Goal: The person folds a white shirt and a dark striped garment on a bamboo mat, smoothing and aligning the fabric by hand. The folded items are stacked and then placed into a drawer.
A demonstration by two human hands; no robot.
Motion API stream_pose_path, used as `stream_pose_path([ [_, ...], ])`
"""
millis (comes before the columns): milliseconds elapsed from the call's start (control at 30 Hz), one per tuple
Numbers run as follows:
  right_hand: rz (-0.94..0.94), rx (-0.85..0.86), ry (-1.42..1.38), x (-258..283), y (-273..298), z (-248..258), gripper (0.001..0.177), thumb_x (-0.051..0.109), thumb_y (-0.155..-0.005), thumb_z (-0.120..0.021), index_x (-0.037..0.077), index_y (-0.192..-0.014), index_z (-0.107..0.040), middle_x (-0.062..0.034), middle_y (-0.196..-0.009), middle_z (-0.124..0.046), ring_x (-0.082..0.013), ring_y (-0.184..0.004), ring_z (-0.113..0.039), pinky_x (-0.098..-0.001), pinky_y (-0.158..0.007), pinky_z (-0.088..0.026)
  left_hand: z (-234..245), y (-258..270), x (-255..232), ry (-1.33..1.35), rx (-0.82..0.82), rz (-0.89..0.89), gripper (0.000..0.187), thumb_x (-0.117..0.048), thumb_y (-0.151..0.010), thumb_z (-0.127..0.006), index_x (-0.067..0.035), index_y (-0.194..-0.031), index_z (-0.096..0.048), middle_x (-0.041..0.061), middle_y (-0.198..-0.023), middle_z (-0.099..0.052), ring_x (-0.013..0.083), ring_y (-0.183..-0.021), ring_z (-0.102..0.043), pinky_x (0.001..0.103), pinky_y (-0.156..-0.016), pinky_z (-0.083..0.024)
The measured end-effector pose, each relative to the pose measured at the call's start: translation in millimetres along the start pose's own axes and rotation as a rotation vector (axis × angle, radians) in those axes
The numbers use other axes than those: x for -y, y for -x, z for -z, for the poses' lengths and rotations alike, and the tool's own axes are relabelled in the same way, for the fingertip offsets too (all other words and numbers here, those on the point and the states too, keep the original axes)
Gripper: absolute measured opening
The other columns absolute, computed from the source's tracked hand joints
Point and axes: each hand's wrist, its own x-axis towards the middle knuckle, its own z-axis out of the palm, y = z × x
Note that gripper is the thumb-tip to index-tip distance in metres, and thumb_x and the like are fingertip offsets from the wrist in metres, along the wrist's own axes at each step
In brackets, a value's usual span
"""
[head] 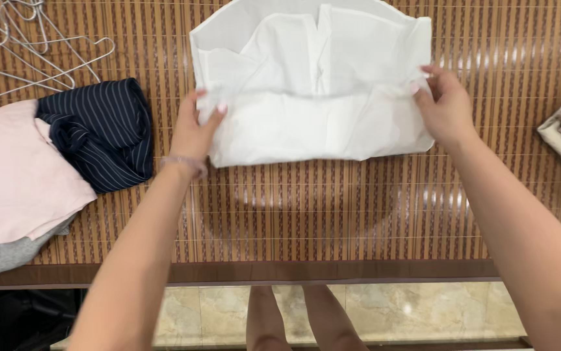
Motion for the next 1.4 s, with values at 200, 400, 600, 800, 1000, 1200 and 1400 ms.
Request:
stream_pose_path([
  [200, -0.103, -0.013, 0.191, -36, -25, -34, 0.059, 0.019, -0.096, -0.073, -0.003, -0.143, -0.044, -0.0229, -0.128, -0.061, -0.0357, -0.111, -0.064, -0.0493, -0.095, -0.05, -22, -36, 44, 0.064, -0.041, 0.172, 0.065, -0.024, -0.091, -0.073, -0.005, -0.142, -0.038, 0.018, -0.126, -0.066, 0.0244, -0.1, -0.074, 0.037, -0.09, -0.06],
  [400, 0.096, -0.262, 0.016, -64, -1, -39, 0.026, 0.016, -0.115, -0.048, 0.001, -0.135, -0.053, -0.0224, -0.12, -0.07, -0.0337, -0.11, -0.069, -0.0445, -0.091, -0.053, -23, -8, 67, -0.222, -0.076, 0.027, 0.023, -0.02, -0.108, -0.047, -0.001, -0.121, -0.05, 0.018, -0.105, -0.072, 0.028, -0.091, -0.073, 0.041, -0.079, -0.057],
  [600, 0.244, -0.453, 0.047, -57, -4, -47, 0.018, 0.011, -0.119, -0.042, 0.005, -0.134, -0.049, -0.0209, -0.111, -0.07, -0.0335, -0.103, -0.071, -0.0451, -0.087, -0.053, -27, 15, 55, -0.379, -0.257, -0.06, 0.024, -0.022, -0.112, -0.042, -0.004, -0.126, -0.045, 0.024, -0.093, -0.069, 0.0392, -0.08, -0.07, 0.049, -0.07, -0.053],
  [800, 0.309, -0.411, 0.104, -54, -39, -61, 0.028, 0.007, -0.112, -0.043, 0.01, -0.139, -0.044, -0.0201, -0.13, -0.062, -0.0316, -0.125, -0.06, -0.05, -0.102, -0.047, -45, 3, 76, -0.338, -0.528, -0.099, 0.032, -0.026, -0.108, -0.047, -0.004, -0.132, -0.044, 0.026, -0.117, -0.061, 0.0412, -0.097, -0.066, 0.049, -0.078, -0.053],
  [1000, 0.788, -0.06, 0.714, -51, -13, -50, 0.051, 0.038, -0.096, -0.058, 0.016, -0.138, -0.043, -0.0161, -0.147, -0.045, -0.0351, -0.139, -0.03, -0.06, -0.114, -0.023, -44, 26, 73, -1.007, -0.325, -0.551, 0.068, -0.042, -0.092, -0.064, -0.015, -0.149, -0.039, 0.022, -0.15, -0.039, 0.0367, -0.142, -0.037, 0.06, -0.117, -0.026],
  [1200, 0.693, 0.238, 1.084, -65, -10, -36, 0.086, 0.039, -0.08, -0.067, 0.028, -0.158, -0.034, -0.005, -0.166, -0.029, -0.0224, -0.155, -0.023, -0.0578, -0.121, -0.012, -35, 15, 88, -1.261, 0.242, -0.362, 0.091, -0.028, -0.081, -0.064, -0.021, -0.163, -0.024, 0.011, -0.17, -0.013, 0.0263, -0.155, -0.014, 0.049, -0.12, -0.011],
  [1400, 0.584, 0.381, 0.953, -111, 11, -20, 0.044, 0.025, -0.09, -0.065, 0.024, -0.134, -0.064, 0.0001, -0.133, -0.069, -0.0177, -0.125, -0.065, -0.0429, -0.12, -0.044, -18, 25, 92, -1.14, 0.234, -0.472, 0.049, -0.013, -0.091, -0.056, -0.014, -0.14, -0.06, 0.01, -0.145, -0.059, 0.023, -0.132, -0.057, 0.04, -0.117, -0.038],
])
